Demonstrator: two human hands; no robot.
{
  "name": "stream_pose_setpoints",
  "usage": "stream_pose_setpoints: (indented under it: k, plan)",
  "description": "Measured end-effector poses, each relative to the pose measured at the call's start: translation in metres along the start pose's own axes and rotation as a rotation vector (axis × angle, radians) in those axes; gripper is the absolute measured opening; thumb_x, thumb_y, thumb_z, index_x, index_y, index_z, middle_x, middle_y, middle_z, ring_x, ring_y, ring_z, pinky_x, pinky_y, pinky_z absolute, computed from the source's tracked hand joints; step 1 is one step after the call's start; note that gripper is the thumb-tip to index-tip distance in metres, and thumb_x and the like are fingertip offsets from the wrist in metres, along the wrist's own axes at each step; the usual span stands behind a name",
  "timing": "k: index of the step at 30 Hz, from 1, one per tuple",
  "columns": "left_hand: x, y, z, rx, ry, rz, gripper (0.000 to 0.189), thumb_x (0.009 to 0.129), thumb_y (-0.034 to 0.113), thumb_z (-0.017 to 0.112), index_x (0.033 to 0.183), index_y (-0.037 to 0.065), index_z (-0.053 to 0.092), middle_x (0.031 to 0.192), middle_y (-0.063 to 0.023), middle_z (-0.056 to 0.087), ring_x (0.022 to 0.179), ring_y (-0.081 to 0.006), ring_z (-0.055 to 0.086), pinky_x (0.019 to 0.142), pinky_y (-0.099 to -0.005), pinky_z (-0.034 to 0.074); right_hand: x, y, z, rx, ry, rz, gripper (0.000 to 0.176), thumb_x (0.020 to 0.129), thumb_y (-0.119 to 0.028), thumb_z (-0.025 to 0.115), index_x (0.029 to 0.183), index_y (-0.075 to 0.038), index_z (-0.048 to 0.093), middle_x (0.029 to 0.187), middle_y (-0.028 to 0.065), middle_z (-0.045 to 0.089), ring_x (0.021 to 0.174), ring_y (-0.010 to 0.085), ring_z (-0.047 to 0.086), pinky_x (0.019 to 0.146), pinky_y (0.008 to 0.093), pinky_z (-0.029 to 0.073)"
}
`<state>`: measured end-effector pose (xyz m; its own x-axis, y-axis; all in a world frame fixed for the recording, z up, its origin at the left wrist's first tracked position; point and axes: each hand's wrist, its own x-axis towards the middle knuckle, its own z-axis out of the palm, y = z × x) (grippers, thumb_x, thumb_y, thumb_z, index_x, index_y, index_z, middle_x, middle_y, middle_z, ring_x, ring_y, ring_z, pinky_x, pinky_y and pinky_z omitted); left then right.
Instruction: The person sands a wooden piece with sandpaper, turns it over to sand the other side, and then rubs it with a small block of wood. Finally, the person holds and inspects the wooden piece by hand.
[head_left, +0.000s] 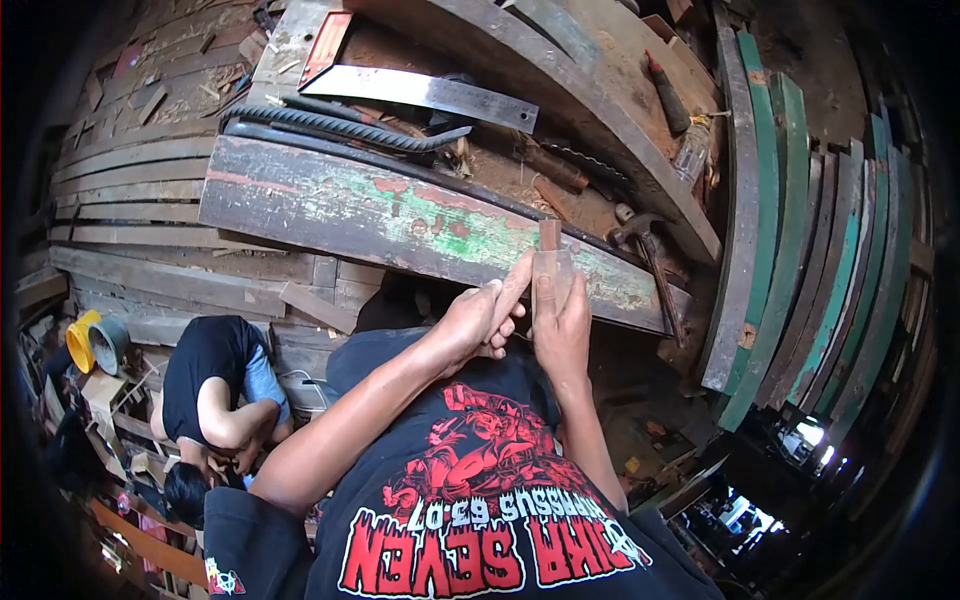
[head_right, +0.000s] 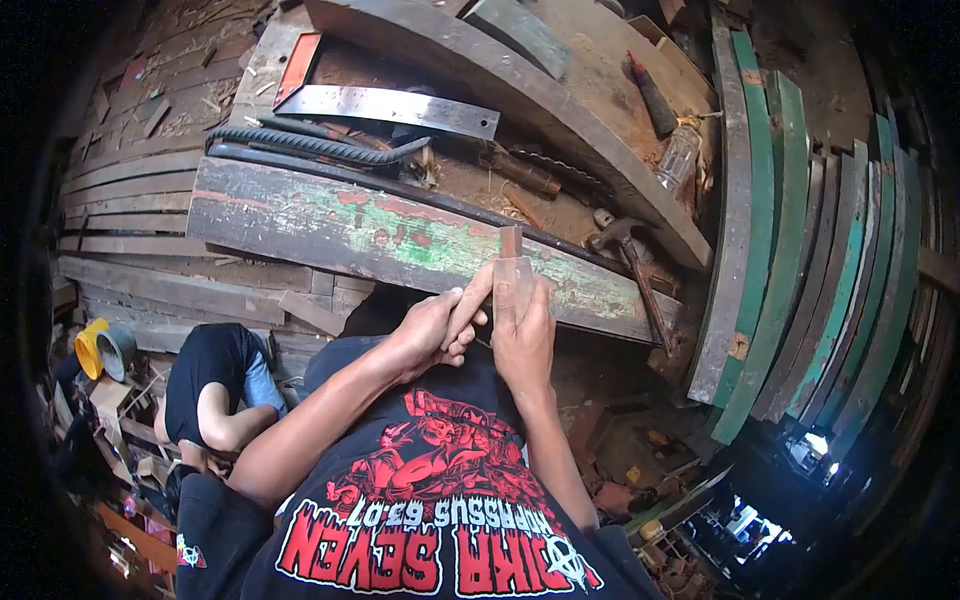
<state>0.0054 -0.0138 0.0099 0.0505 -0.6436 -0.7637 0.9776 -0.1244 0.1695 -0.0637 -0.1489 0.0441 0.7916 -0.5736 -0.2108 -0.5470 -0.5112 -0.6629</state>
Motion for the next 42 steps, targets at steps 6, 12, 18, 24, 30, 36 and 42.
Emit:
stream_pose_setpoints:
  k: [6,12,18,24,30,36,42]
  plan:
    - [0.004,0.000,0.010,0.188,0.038,0.189,0.047,0.113,0.040,0.031,0.097,0.006,0.060,0.067,-0.0025,0.055,0.051,-0.0145,0.049,0.047,-0.0336,0.043,0.002,-0.008,-0.023,-0.018,-0.211,0.131,0.049,0.108,-0.038,0.053,0.132,0.004,0.050,0.107,0.0360,0.066,0.103,0.0557,0.063,0.082,0.0563,0.050]
    - [0.041,-0.037,0.002,0.821,0.397,0.686,0.049,0.112,0.037,0.033,0.094,-0.001,0.058,0.064,-0.0129,0.059,0.053,-0.0251,0.060,0.053,-0.0413,0.048,0.020,0.017,-0.005,-0.127,-0.066,-0.013,0.053,0.107,-0.035,0.053,0.139,0.006,0.046,0.108,0.0387,0.065,0.101,0.0587,0.062,0.082,0.0590,0.049]
    - [0.030,-0.022,0.010,0.773,0.390,0.652,0.047,0.111,0.033,0.035,0.098,-0.006,0.059,0.073,-0.0254,0.062,0.073,-0.0448,0.064,0.072,-0.0511,0.051,0.013,0.024,0.007,-0.063,-0.029,0.008,0.050,0.107,-0.032,0.053,0.138,0.006,0.047,0.111,0.0405,0.064,0.106,0.0588,0.061,0.084,0.0611,0.048]
    - [0.012,-0.027,0.019,0.830,0.421,0.603,0.045,0.110,0.030,0.038,0.099,-0.008,0.061,0.100,-0.0372,0.064,0.101,-0.0563,0.060,0.087,-0.0557,0.048,0.004,0.009,-0.008,-0.167,-0.099,0.033,0.039,0.106,-0.030,0.054,0.128,0.002,0.052,0.092,0.0369,0.066,0.089,0.0586,0.063,0.074,0.0638,0.048]
    - [0.012,-0.026,0.021,0.790,0.431,0.568,0.047,0.111,0.031,0.039,0.101,-0.008,0.061,0.094,-0.0358,0.065,0.096,-0.0557,0.062,0.085,-0.0540,0.049,0.010,0.008,-0.010,-0.243,-0.096,-0.021,0.033,0.106,-0.029,0.054,0.123,-0.001,0.051,0.089,0.0365,0.066,0.083,0.0578,0.064,0.068,0.0648,0.048]
    - [0.017,-0.024,0.018,0.687,0.357,0.482,0.050,0.110,0.031,0.036,0.104,-0.010,0.064,0.098,-0.0312,0.065,0.098,-0.0467,0.061,0.088,-0.0515,0.049,0.012,0.014,-0.003,-0.263,-0.072,-0.041,0.032,0.105,-0.028,0.055,0.123,-0.002,0.051,0.083,0.0336,0.067,0.080,0.0564,0.065,0.068,0.0648,0.049]
    - [0.013,-0.027,0.016,0.432,0.234,0.318,0.046,0.113,0.043,0.034,0.095,0.006,0.055,0.061,0.0004,0.047,0.042,-0.0111,0.041,0.040,-0.0300,0.035,0.012,-0.001,-0.007,-0.423,-0.127,0.048,0.031,0.105,-0.030,0.054,0.120,-0.004,0.052,0.078,0.0313,0.068,0.076,0.0536,0.067,0.066,0.0635,0.051]
